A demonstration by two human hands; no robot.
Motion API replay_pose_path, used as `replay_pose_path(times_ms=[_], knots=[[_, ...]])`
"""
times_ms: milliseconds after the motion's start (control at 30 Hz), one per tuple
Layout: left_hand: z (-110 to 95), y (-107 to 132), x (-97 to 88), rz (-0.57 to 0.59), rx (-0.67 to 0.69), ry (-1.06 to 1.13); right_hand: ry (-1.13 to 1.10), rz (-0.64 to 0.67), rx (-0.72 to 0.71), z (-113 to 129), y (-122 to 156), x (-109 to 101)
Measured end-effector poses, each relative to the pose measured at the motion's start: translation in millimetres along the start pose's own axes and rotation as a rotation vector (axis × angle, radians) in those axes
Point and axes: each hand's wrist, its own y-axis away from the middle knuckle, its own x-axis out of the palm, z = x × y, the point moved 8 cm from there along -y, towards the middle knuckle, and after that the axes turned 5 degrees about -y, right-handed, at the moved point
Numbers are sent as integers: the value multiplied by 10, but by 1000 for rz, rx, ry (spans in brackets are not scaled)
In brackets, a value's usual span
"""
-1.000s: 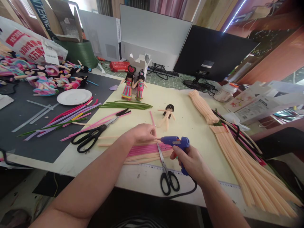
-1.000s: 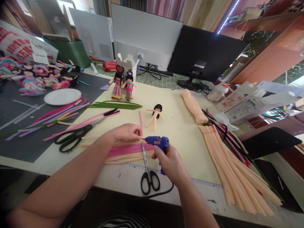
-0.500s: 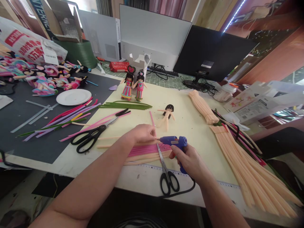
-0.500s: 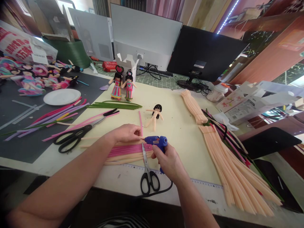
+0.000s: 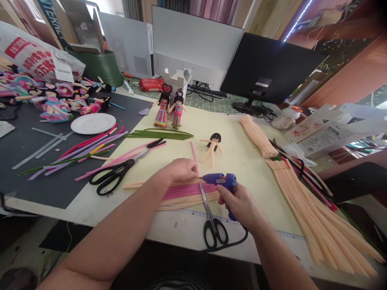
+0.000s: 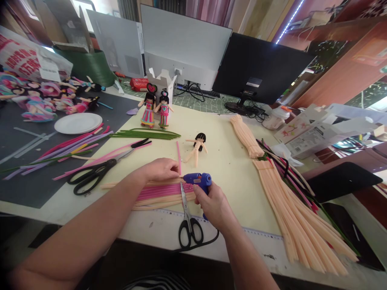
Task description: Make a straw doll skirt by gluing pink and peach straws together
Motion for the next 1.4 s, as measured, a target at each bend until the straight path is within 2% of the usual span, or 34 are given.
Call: replay_pose_path(times_ms=[267,433,600,867,1400], knots=[[15,-2,37,31,-27,-5,13,10,0,26,8,6],[12,-17,41,12,-16,-44,-2,11,-28,6,-8,4],[-2,0,25,14,-33,-35,17,4,25,8,3,4],[-4,8,10,21,-53,-31,-4,12,21,21,9,20],[33,-35,43,15,-29,-54,6,7,12,36,-2,31]])
